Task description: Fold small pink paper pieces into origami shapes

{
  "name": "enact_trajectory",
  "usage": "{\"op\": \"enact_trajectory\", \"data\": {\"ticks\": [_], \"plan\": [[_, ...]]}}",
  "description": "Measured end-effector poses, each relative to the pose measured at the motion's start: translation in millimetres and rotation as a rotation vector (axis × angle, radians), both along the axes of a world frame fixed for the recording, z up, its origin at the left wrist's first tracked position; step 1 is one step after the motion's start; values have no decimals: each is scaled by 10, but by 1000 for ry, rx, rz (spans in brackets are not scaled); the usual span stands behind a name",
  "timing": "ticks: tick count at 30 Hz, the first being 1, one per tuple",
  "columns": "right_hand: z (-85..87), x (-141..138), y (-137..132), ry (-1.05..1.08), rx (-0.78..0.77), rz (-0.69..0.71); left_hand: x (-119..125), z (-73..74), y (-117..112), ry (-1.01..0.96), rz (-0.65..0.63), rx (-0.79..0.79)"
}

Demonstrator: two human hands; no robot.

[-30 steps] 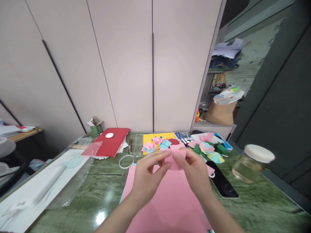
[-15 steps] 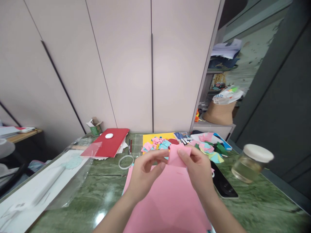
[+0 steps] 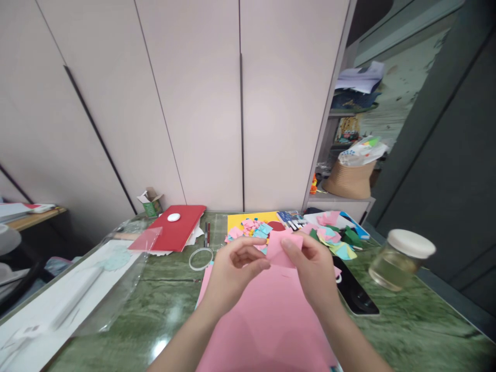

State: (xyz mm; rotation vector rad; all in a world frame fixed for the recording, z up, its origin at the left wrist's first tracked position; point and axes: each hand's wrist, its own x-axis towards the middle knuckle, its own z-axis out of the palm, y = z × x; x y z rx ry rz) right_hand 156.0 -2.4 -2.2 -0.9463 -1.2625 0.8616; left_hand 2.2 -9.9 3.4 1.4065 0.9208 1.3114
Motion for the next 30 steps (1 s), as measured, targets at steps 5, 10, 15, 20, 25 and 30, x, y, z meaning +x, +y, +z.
{"op": "enact_trajectory", "data": {"ticks": [5, 10, 15, 20, 25, 30], "plan": [[6, -31, -4, 47, 4, -25, -4, -4, -17, 20, -14, 3], [-19, -49, -1, -24, 46, -50, 7, -10, -14, 2, -7, 65], [-55, -50, 19, -69, 57, -50, 42, -39, 29, 7, 53, 2], [-46, -61, 21, -39, 54, -33, 58, -44, 46, -44, 42, -38], [-35, -68, 14, 10, 29, -10, 69, -21, 31, -64, 42, -43], [-38, -78, 14, 46, 17, 15, 78, 3, 26, -41, 41, -66]]}}
